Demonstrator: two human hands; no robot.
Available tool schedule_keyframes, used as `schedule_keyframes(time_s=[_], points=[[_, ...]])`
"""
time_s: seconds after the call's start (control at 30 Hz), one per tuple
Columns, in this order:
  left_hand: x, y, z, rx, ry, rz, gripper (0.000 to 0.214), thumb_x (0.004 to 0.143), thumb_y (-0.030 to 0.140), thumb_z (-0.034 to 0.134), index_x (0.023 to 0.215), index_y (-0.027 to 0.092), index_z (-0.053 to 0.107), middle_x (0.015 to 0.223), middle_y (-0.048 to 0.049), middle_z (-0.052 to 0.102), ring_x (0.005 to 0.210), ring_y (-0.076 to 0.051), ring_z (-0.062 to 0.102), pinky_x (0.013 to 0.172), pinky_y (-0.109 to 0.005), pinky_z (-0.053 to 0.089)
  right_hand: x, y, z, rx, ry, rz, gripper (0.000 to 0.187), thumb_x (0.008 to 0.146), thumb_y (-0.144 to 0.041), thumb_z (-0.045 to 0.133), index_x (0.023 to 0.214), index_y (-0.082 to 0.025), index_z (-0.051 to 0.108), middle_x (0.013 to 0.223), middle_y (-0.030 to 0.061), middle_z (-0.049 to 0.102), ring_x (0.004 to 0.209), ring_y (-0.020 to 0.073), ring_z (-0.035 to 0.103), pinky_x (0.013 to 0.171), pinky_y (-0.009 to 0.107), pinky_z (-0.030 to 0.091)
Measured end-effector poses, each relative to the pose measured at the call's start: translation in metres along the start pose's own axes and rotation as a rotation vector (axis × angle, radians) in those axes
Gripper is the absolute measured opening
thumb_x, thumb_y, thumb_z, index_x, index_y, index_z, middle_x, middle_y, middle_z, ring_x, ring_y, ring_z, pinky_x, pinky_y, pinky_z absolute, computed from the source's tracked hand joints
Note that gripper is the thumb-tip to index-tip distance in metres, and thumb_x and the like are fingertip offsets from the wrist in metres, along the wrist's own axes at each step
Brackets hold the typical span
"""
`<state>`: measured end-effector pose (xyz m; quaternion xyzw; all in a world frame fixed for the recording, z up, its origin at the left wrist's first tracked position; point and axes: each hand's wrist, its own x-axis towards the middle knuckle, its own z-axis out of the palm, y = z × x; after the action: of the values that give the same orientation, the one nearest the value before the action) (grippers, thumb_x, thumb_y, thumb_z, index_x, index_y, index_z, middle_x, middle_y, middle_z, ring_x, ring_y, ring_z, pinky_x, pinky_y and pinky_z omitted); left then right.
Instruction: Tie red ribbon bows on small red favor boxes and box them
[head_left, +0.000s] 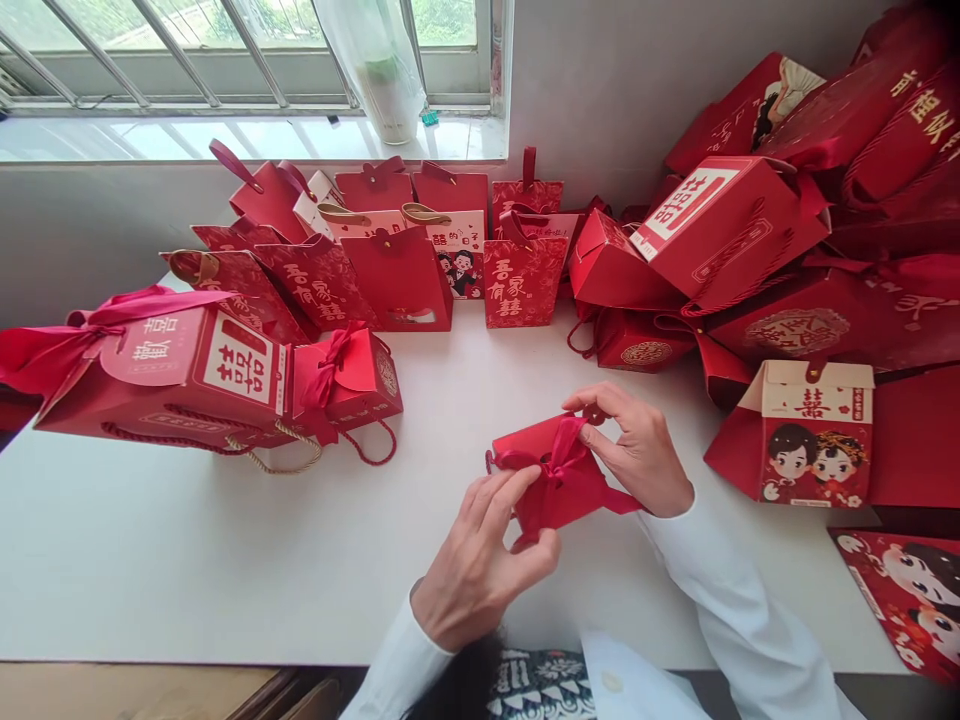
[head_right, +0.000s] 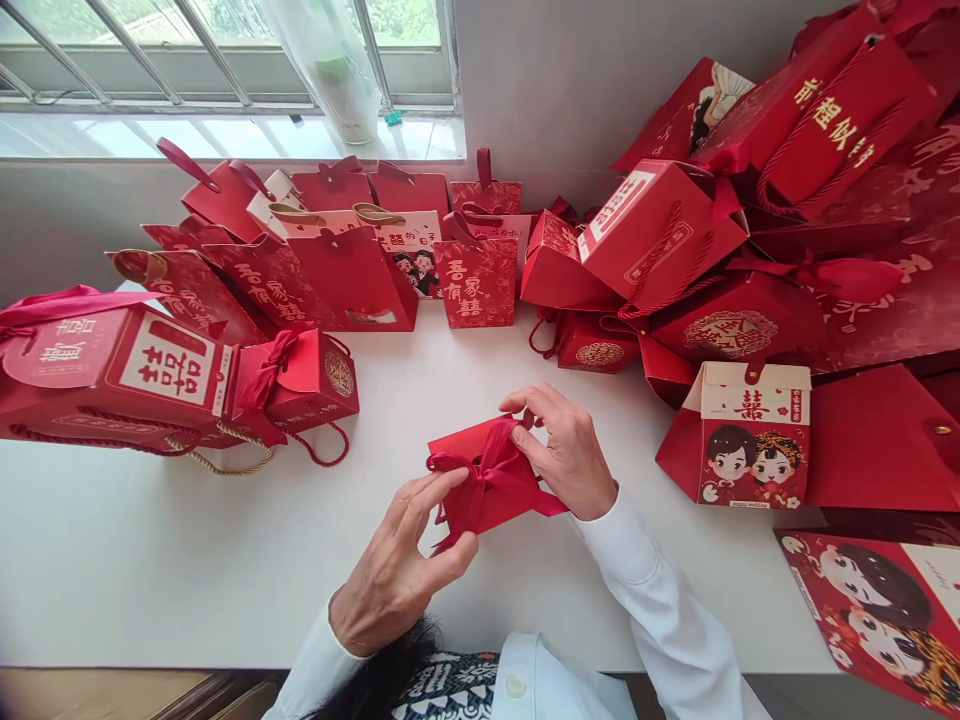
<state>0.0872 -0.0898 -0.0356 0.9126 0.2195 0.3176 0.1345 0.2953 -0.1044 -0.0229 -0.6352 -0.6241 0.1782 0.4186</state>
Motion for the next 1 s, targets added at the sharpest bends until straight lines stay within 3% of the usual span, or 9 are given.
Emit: schedule_keyframes(time_s=[0.1,0.2,0.43,0.67,0.77,0.87,0.93,1.0], points=[[-0.004,-0.003,-0.005,0.076,-0.129,0.106,0.027,0.078,-0.003,0.046,0.091,0.019,0.054,0.139,-0.0137,0.036,0.125,-0.03,0.043,0.096,-0.049,0.047,0.0,0.0,-0.001,-0.023,-0.036,0.034,0.012,0.084,-0.013,0.052,0.09,-0.02,0.06,0.089,-0.0001,0.059,0.069,0.0129,0.053,0.068,0.026,0.042],[-0.008,-0.004,-0.008,0.077,-0.192,0.105,0.024,0.08,-0.002,0.045,0.09,0.018,0.055,0.147,-0.0145,0.026,0.129,-0.033,0.039,0.097,-0.051,0.046,0.001,-0.001,-0.001,-0.021,-0.039,0.057,0.011,0.082,-0.015,0.053,0.087,-0.02,0.061,0.089,0.0002,0.06,0.067,0.0131,0.054,0.066,0.026,0.042],[-0.008,-0.004,-0.007,0.119,-0.173,0.129,0.024,0.083,-0.002,0.042,0.085,0.017,0.056,0.143,-0.0145,0.039,0.129,-0.032,0.041,0.093,-0.052,0.047,0.004,0.0,0.005,-0.053,0.034,0.099,0.01,0.079,-0.014,0.053,0.08,-0.02,0.061,0.081,-0.0006,0.061,0.062,0.0128,0.053,0.061,0.025,0.042],[-0.008,-0.004,-0.01,0.176,-0.323,0.113,0.025,0.082,-0.001,0.042,0.089,0.017,0.057,0.148,-0.0127,0.033,0.132,-0.035,0.035,0.092,-0.058,0.044,0.004,-0.001,0.009,-0.041,0.044,0.117,0.009,0.078,-0.014,0.054,0.08,-0.021,0.06,0.082,-0.0006,0.06,0.061,0.0122,0.053,0.06,0.025,0.044],[-0.006,-0.002,-0.013,0.184,-0.386,0.092,0.028,0.079,-0.004,0.04,0.088,0.017,0.055,0.151,-0.0139,0.026,0.133,-0.037,0.032,0.09,-0.06,0.043,0.005,0.001,-0.002,0.066,-0.092,0.17,0.008,0.079,-0.017,0.057,0.085,-0.021,0.06,0.092,0.0005,0.06,0.069,0.0133,0.057,0.065,0.026,0.047],[-0.005,-0.001,-0.014,0.185,-0.396,0.088,0.028,0.079,-0.006,0.038,0.085,0.016,0.054,0.153,-0.0135,0.023,0.134,-0.036,0.031,0.091,-0.06,0.043,-0.003,0.006,-0.02,0.252,-0.234,0.187,0.028,0.082,-0.027,0.061,0.109,-0.024,0.056,0.111,0.004,0.057,0.091,0.0173,0.059,0.077,0.03,0.051],[-0.005,0.0,-0.014,0.177,-0.385,0.086,0.028,0.079,-0.006,0.037,0.084,0.016,0.054,0.153,-0.013,0.021,0.134,-0.035,0.031,0.092,-0.059,0.043,-0.016,0.008,-0.032,0.273,-0.164,0.172,0.036,0.085,-0.034,0.061,0.118,-0.026,0.051,0.116,0.0054,0.055,0.1,0.0189,0.057,0.083,0.031,0.05],[-0.004,0.0,-0.014,0.169,-0.375,0.086,0.029,0.078,-0.006,0.036,0.084,0.016,0.053,0.153,-0.0127,0.021,0.135,-0.035,0.03,0.093,-0.057,0.044,-0.031,0.008,-0.039,0.136,-0.035,0.182,0.025,0.087,-0.04,0.059,0.108,-0.027,0.056,0.108,0.0036,0.058,0.093,0.0179,0.058,0.079,0.03,0.05]])
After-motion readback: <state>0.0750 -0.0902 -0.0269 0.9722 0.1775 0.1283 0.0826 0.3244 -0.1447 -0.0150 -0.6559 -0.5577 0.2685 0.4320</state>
